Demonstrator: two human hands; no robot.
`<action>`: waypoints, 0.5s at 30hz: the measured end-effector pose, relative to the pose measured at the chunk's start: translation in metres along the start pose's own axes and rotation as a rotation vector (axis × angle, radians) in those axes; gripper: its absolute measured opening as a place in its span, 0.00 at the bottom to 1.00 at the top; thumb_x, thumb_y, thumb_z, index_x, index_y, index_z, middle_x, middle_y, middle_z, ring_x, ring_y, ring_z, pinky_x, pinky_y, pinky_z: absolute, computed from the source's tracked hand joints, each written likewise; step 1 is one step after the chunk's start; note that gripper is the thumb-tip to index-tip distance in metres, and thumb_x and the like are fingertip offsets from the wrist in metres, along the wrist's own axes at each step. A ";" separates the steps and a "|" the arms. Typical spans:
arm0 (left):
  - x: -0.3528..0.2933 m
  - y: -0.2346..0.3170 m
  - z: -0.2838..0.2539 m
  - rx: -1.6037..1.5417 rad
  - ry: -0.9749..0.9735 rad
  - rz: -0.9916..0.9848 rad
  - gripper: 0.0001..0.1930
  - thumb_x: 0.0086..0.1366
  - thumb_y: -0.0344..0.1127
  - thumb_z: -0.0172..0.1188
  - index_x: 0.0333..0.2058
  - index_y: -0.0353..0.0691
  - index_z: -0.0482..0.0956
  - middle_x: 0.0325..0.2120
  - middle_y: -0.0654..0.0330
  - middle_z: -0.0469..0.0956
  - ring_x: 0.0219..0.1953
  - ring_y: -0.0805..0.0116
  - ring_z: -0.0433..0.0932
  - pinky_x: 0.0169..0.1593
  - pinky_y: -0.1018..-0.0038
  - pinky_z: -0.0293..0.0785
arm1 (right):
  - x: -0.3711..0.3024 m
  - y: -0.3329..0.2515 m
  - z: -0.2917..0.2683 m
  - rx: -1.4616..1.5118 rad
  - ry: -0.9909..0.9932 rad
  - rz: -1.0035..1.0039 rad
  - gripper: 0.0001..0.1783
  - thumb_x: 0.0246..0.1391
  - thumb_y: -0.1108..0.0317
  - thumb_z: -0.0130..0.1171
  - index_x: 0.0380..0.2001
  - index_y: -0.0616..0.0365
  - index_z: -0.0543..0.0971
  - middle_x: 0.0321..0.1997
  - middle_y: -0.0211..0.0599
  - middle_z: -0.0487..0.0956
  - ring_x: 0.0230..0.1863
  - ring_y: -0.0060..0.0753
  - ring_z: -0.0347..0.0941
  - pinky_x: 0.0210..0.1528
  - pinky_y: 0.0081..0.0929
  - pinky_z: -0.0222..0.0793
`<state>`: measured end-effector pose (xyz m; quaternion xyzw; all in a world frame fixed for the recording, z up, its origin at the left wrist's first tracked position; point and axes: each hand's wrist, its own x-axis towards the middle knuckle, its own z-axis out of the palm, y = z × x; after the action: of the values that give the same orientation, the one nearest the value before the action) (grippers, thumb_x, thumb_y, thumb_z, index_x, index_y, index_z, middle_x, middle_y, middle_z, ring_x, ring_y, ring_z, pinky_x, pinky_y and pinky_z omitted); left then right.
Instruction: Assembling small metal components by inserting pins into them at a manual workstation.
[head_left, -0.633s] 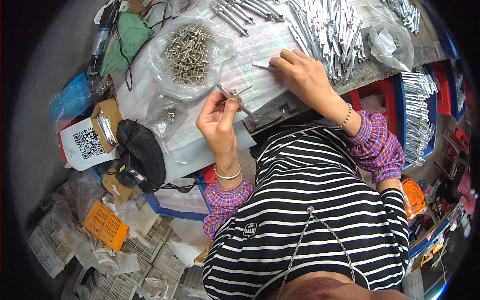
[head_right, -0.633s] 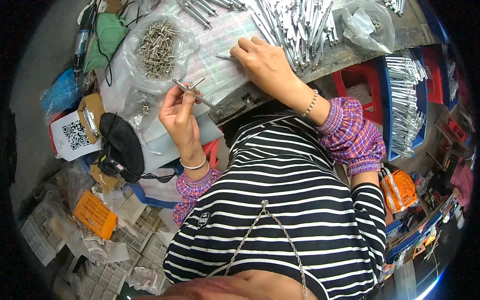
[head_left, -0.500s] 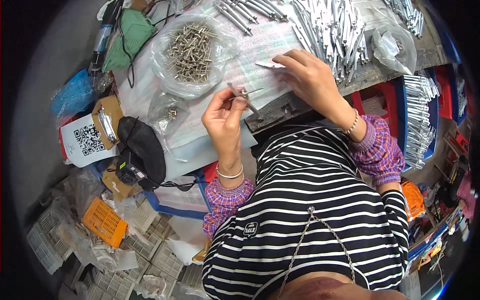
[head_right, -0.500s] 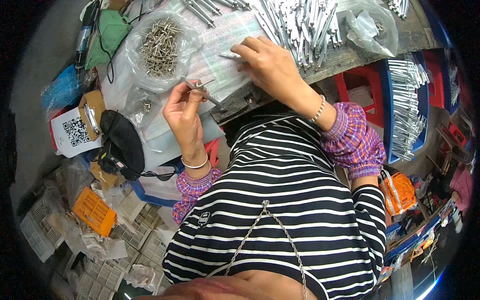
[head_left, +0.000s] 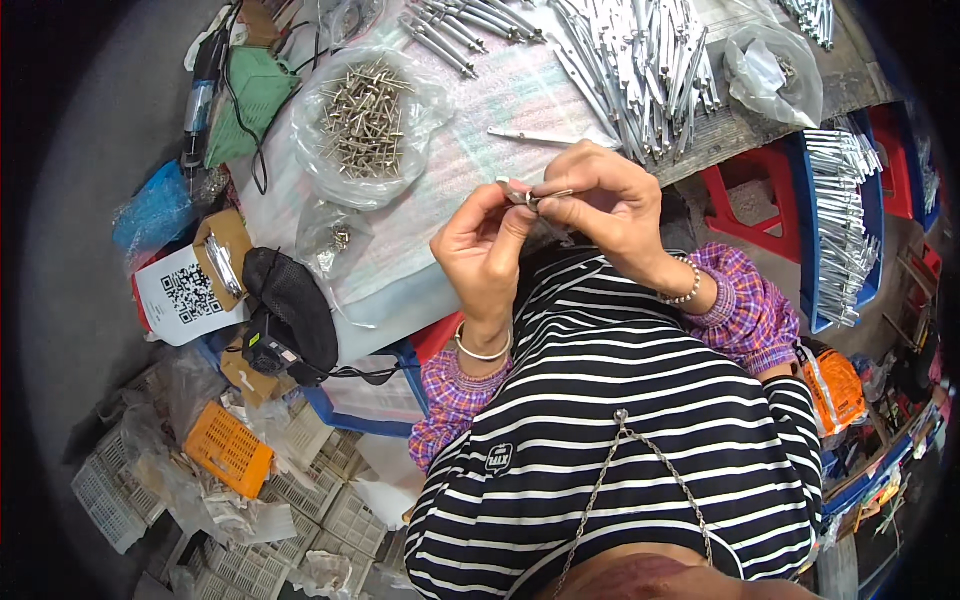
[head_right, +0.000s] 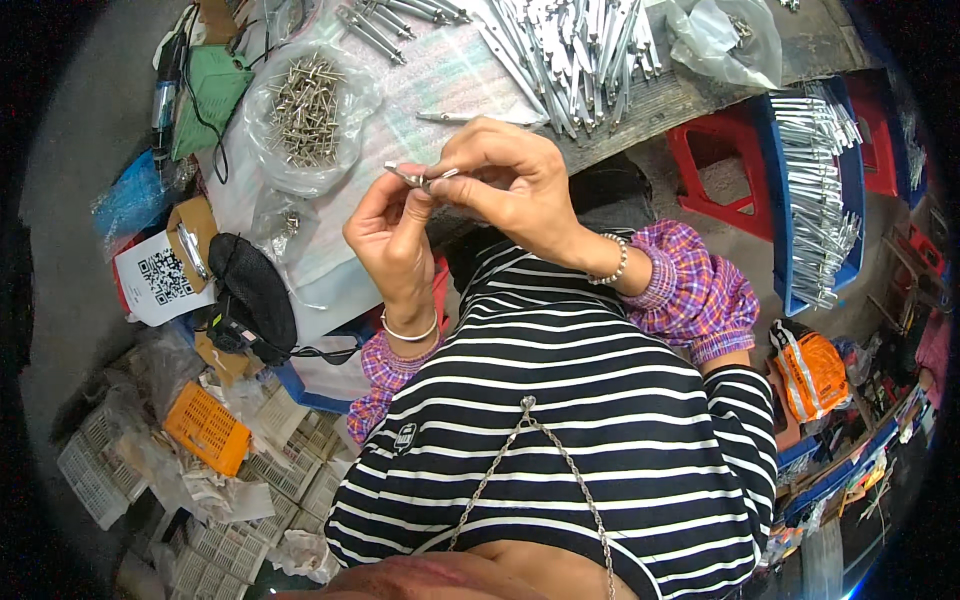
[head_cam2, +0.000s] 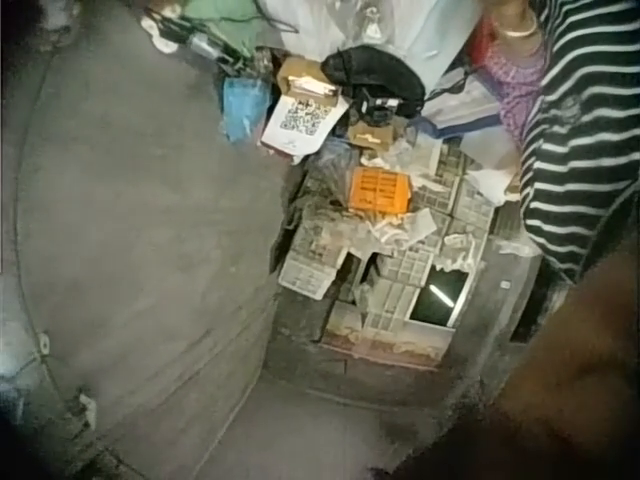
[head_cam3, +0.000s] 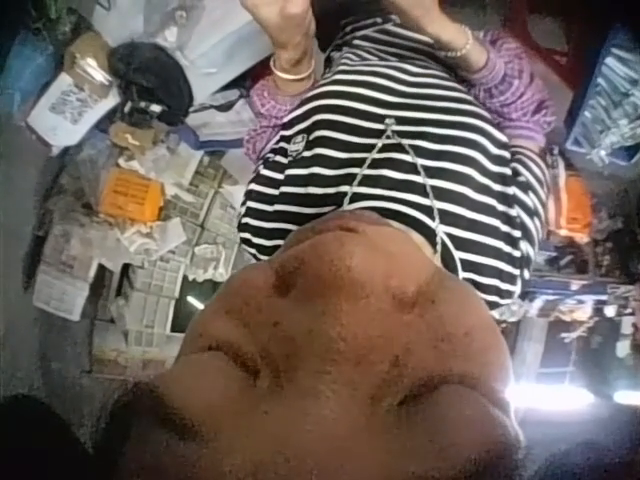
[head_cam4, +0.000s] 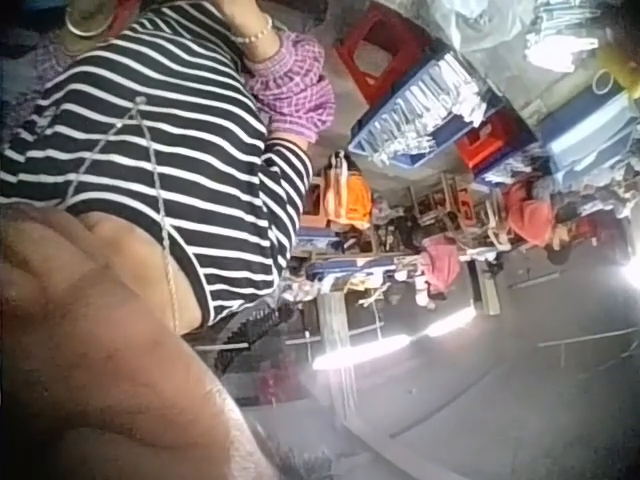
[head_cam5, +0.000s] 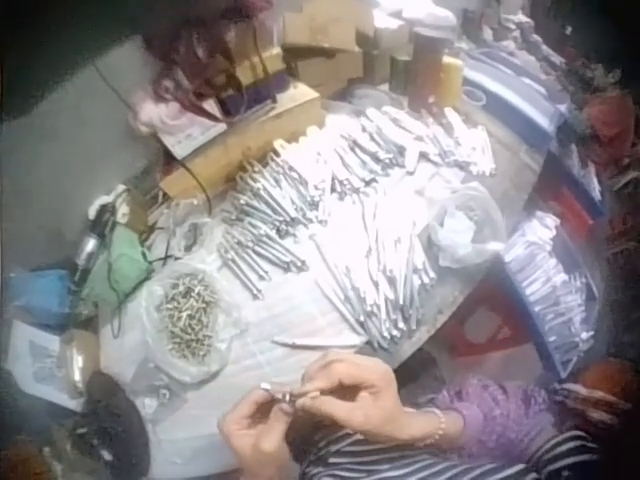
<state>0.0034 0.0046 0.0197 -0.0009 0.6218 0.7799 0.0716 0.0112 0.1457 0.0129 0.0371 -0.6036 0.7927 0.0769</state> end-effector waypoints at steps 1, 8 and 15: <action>0.000 0.002 0.004 0.051 0.002 0.036 0.07 0.55 0.21 0.59 0.34 0.28 0.76 0.27 0.62 0.75 0.29 0.80 0.72 0.35 0.86 0.68 | -0.001 -0.003 -0.001 0.034 0.026 0.006 0.06 0.41 0.83 0.58 0.27 0.67 0.78 0.27 0.37 0.73 0.29 0.23 0.69 0.29 0.17 0.63; 0.004 0.003 0.009 0.128 0.096 0.065 0.06 0.55 0.21 0.58 0.33 0.28 0.76 0.28 0.60 0.76 0.27 0.79 0.72 0.34 0.84 0.70 | 0.001 -0.009 -0.029 0.289 0.152 -0.199 0.05 0.48 0.79 0.50 0.31 0.63 0.72 0.35 0.40 0.68 0.32 0.26 0.68 0.33 0.25 0.73; 0.007 0.001 -0.006 0.055 0.123 0.018 0.06 0.55 0.23 0.59 0.33 0.28 0.76 0.27 0.60 0.75 0.28 0.77 0.73 0.34 0.83 0.70 | 0.013 -0.039 -0.060 0.446 -0.004 0.425 0.05 0.52 0.70 0.50 0.30 0.60 0.70 0.42 0.51 0.73 0.40 0.37 0.75 0.35 0.28 0.78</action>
<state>-0.0044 -0.0008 0.0181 -0.0413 0.6462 0.7616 0.0261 0.0065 0.2144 0.0361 -0.0724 -0.4091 0.9039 -0.1020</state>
